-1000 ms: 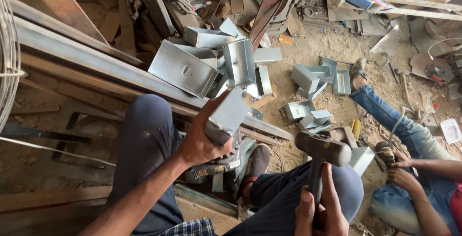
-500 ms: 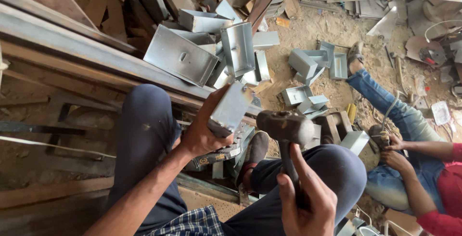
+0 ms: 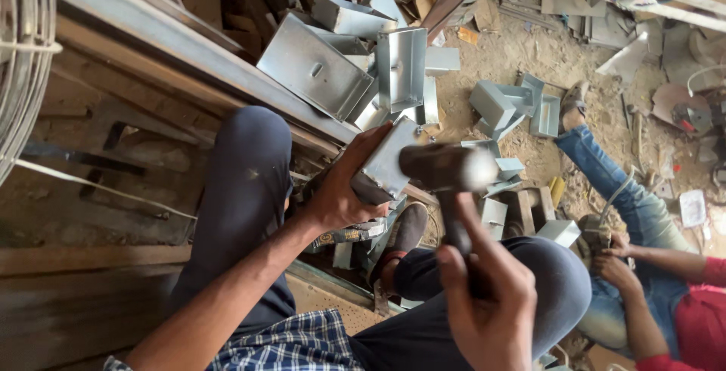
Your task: The person positions rectangular metal boxes against a heavy metal base and strikes the edges with a hammer. They pick up various boxes from a pile on the ground and set them aside after hammering them.
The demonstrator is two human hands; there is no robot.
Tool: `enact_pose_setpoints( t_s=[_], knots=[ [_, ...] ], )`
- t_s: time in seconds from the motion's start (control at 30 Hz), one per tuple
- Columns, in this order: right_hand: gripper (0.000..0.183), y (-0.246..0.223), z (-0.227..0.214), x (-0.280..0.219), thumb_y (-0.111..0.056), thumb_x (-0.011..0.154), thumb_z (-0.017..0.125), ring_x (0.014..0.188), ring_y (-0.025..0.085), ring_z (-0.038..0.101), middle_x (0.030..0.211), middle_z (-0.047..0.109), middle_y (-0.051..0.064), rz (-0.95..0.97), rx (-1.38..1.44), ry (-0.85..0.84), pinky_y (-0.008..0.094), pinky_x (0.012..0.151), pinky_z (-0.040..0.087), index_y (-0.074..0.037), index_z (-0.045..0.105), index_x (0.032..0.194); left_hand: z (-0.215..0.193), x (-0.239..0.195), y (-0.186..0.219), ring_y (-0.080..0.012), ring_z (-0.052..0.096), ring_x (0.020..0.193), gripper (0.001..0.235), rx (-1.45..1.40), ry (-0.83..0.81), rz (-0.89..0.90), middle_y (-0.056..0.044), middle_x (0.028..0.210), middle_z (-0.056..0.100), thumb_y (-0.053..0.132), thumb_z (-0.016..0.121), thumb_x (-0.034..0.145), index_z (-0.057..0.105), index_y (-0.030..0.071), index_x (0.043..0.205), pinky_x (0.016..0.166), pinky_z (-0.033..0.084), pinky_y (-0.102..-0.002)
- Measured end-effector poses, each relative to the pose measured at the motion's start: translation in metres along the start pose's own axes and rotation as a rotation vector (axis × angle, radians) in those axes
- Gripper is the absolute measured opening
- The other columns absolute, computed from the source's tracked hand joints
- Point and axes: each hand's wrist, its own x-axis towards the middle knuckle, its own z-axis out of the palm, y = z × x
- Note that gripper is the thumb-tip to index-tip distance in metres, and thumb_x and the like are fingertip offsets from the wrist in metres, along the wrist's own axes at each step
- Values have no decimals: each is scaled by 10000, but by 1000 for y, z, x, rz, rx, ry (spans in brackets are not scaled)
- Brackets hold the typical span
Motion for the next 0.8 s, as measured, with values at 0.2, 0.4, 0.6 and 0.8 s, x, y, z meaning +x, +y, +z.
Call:
enact_pose_setpoints(
  t_s=[0.2,0.4,0.6,0.8],
  knots=[
    [543,-13,-4,-3,-59,993,665,774,166,669,992,744,241,-49,128,243,292,694,530,48,519,1505,0,2,0,-330,434,1537,1114,18,-4,4,-177,1613,420,343,832,741,271,90,1669,1312,362,-504],
    [525,-18,20,18,-4,924,679,1009,203,749,1235,736,274,-196,-4,-151,303,763,581,39,579,1438,-1,2,5,-321,503,1446,1128,-195,-14,-85,-180,1569,441,341,832,716,239,88,1642,1262,424,-494],
    [550,-34,0,7,-28,944,653,690,132,691,891,775,176,-37,-31,237,259,637,532,-1,553,1484,0,2,0,-320,447,1508,1140,16,8,-11,-174,1588,415,415,837,739,265,83,1668,1285,384,-491],
    [360,-18,17,8,-7,930,642,888,260,754,1010,737,206,-346,-147,166,328,801,583,-15,623,1289,1,1,0,-339,411,1545,1134,1,7,16,-178,1619,404,476,847,758,290,87,1665,1321,341,-513]
  ],
)
